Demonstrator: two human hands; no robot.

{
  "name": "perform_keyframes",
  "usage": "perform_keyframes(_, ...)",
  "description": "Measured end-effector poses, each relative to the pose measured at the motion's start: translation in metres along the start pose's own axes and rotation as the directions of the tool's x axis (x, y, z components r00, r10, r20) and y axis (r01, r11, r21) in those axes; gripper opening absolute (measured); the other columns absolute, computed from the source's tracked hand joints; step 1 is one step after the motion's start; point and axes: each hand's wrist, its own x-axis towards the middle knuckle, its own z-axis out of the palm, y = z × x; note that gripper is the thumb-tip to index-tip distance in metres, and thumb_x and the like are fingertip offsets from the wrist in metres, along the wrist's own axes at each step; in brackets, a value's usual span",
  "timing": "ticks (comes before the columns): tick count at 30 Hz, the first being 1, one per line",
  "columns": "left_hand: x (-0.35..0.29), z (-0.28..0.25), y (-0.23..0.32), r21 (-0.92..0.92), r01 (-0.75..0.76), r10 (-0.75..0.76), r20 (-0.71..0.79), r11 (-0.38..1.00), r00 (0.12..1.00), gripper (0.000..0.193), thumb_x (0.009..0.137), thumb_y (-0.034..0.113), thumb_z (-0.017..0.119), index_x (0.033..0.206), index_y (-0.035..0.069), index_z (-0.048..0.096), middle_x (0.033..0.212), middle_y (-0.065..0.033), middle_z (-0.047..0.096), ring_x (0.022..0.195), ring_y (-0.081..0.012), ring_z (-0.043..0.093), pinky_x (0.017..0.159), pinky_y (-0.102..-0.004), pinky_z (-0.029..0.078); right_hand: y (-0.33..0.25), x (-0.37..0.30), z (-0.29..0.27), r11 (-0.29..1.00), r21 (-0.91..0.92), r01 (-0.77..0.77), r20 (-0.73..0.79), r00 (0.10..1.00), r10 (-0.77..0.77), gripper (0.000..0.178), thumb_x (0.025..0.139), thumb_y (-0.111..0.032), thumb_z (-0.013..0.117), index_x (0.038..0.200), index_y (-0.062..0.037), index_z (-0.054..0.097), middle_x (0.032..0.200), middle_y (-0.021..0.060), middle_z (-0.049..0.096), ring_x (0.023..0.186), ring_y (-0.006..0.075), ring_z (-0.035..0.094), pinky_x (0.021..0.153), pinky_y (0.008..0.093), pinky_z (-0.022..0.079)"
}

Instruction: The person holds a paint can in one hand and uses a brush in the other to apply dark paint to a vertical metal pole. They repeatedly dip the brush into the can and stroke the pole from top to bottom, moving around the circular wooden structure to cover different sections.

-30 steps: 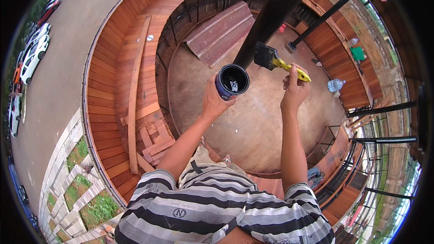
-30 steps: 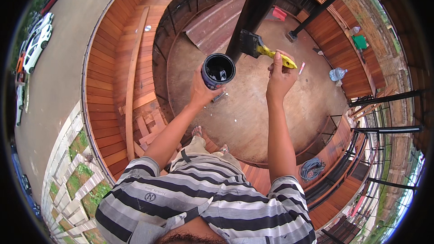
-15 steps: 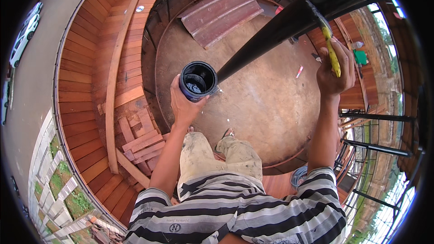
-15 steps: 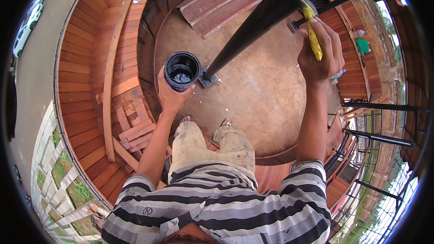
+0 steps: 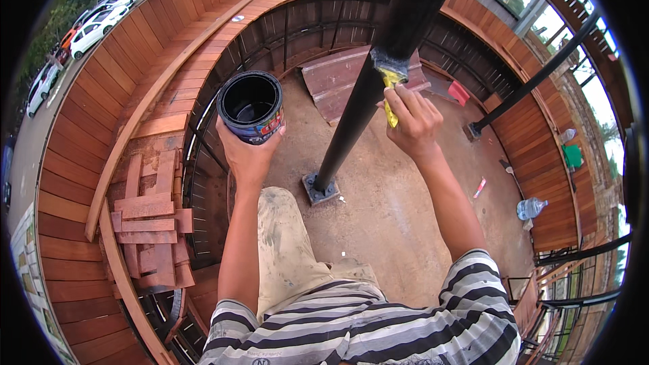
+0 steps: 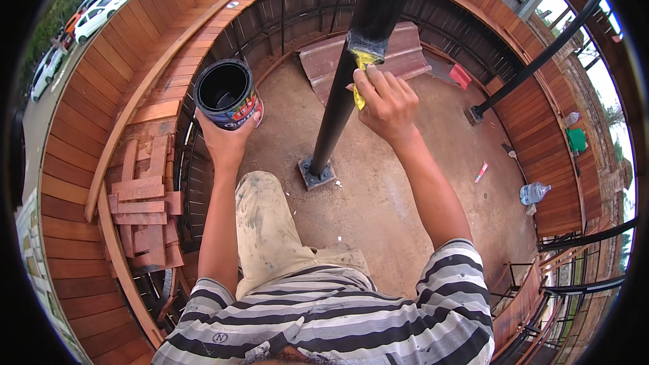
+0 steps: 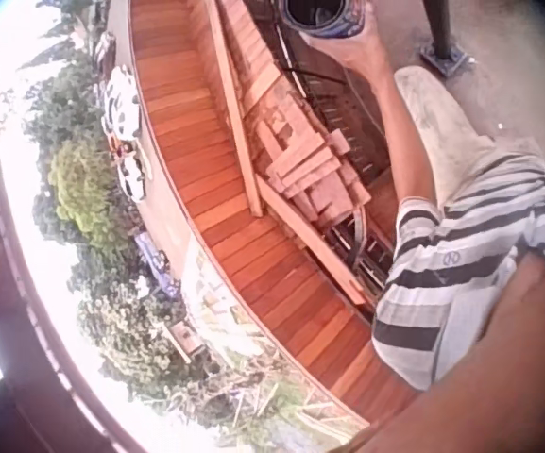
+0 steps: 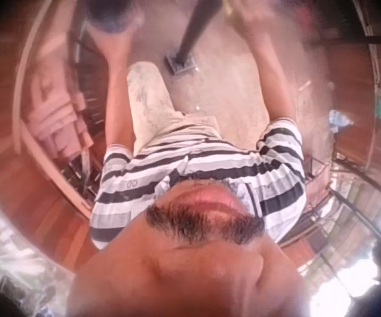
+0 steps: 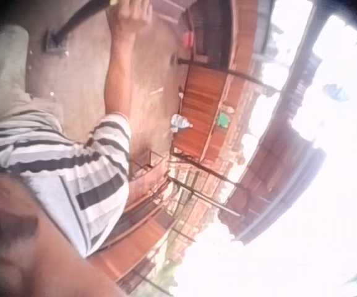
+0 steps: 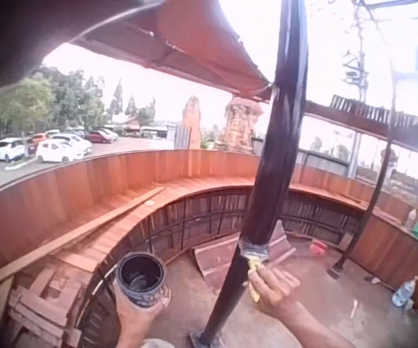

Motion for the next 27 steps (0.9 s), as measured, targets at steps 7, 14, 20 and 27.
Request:
perform_keyframes(7, -0.101, -0.039, 0.064, 0.096, 0.044, -0.049, 0.055, 0.994, 0.997, 0.111, 0.068, 0.027, 0.103, 0.156, 0.001, 0.041, 0.145, -0.0208, 0.060, 0.134, -0.0335, 0.062, 0.114, -0.0454, 0.049, 0.048, 0.013, -0.037, 0.889, 0.338, -0.309, 0.328, 0.924, 0.196, 0.017, 0.093, -0.024, 0.085, 0.104, -0.0161, 0.076, 0.093, 0.0037, 0.074, 0.085, 0.0287, 0.076, 0.068, 0.0424, 0.058)
perform_keyframes(14, -0.175, -0.069, 0.095, 0.084, 0.131, -0.133, 0.013, 0.988, 0.991, 0.108, 0.069, 0.018, 0.103, 0.156, 0.002, 0.040, 0.147, -0.0159, 0.058, 0.135, -0.0268, 0.060, 0.118, -0.0414, 0.047, 0.125, 0.218, -0.143, 0.969, 0.246, -0.012, -0.234, 0.970, 0.072, 0.017, 0.102, -0.012, 0.076, 0.094, 0.0018, 0.070, 0.087, 0.0124, 0.079, 0.077, 0.0222, 0.078, 0.069, 0.0359, 0.062)
perform_keyframes(20, -0.204, -0.063, 0.092, 0.032, 0.184, -0.184, 0.003, 0.982, 0.983, 0.109, 0.067, 0.020, 0.104, 0.154, 0.001, 0.041, 0.147, -0.0165, 0.058, 0.135, -0.0281, 0.061, 0.118, -0.0418, 0.047, 0.096, 0.037, -0.054, 0.981, 0.087, 0.173, -0.144, 0.977, -0.159, 0.033, 0.087, -0.022, 0.089, 0.115, -0.0081, 0.078, 0.110, 0.0093, 0.079, 0.084, 0.0205, 0.075, 0.069, 0.0328, 0.058)
perform_keyframes(27, -0.211, -0.071, 0.064, 0.050, 0.237, -0.237, -0.003, 0.970, 0.972, 0.108, 0.066, 0.023, 0.104, 0.153, 0.001, 0.042, 0.143, -0.0162, 0.060, 0.132, -0.0280, 0.062, 0.116, -0.0416, 0.048, 0.085, 0.007, -0.059, 0.923, 0.383, -0.044, 0.298, 0.952, -0.078, 0.028, 0.088, -0.020, 0.085, 0.113, -0.0160, 0.073, 0.100, 0.0038, 0.072, 0.085, 0.0266, 0.077, 0.063, 0.0401, 0.056)
